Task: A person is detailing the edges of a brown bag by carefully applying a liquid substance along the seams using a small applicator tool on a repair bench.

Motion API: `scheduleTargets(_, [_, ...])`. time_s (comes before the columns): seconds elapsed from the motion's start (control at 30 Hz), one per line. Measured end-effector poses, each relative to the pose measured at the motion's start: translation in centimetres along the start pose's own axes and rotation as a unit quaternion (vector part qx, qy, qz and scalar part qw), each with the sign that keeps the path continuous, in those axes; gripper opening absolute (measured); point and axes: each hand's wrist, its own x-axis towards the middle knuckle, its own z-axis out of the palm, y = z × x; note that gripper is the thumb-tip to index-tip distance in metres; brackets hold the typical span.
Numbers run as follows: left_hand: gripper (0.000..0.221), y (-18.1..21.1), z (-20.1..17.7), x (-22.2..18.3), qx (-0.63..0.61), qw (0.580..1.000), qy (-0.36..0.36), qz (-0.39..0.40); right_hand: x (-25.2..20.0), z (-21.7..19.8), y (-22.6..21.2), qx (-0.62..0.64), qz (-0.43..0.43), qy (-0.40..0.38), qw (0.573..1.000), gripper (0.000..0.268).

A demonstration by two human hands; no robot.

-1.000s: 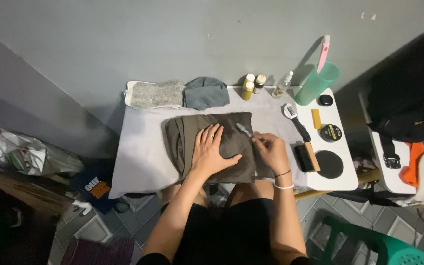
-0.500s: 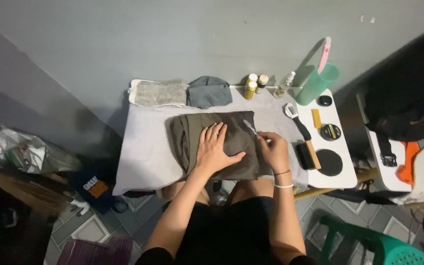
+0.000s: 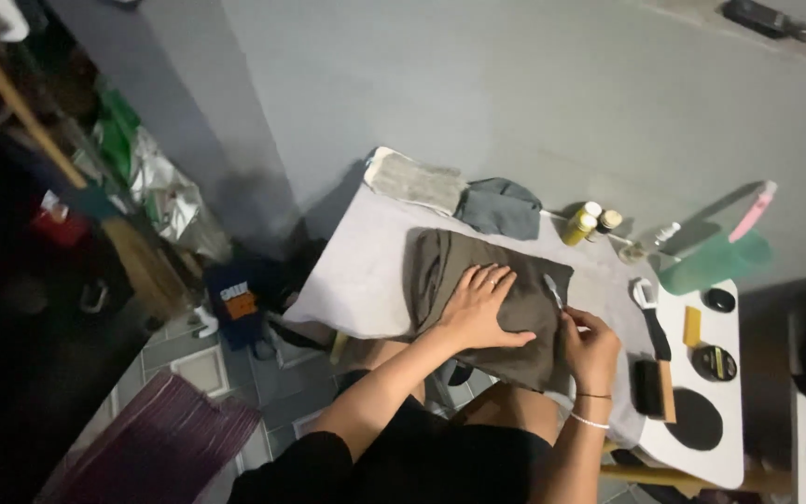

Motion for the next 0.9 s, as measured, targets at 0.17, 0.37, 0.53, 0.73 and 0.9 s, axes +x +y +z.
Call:
scheduleTargets(0.17, [0.110, -0.1, -0.1, -0.1, 0.001, 1.000, -0.003, -0.005, 1.3, 0.6, 1.6, -0.030, -0.013, 0.009, 0.999, 0.011])
scheduleTargets(0.37, [0.110, -0.2, -0.1, -0.2, -0.003, 1.000, -0.011, -0.002, 1.7, -0.4, 1.0, -0.052, -0.015, -0.004, 0.999, 0.012])
scheduleTargets(0.53, [0.109, 0.0, -0.2, -0.3, -0.008, 1.000, -0.014, -0.004, 1.5, -0.3, 1.4, -0.041, -0.003, -0.003, 0.999, 0.011])
scheduleTargets(0.73, [0.107, -0.1, -0.2, -0.1, -0.010, 1.000, -0.006, 0.001, 0.7, -0.5, 0.5, -0.011, 0.025, -0.005, 1.000, 0.010])
scheduleTargets(0.9, [0.103, 0.2, -0.6, 0.6, -0.025, 0.998, -0.052, -0.018, 0.3, -1.5, -0.5, 0.010, 0.045, -0.051, 0.998, 0.014])
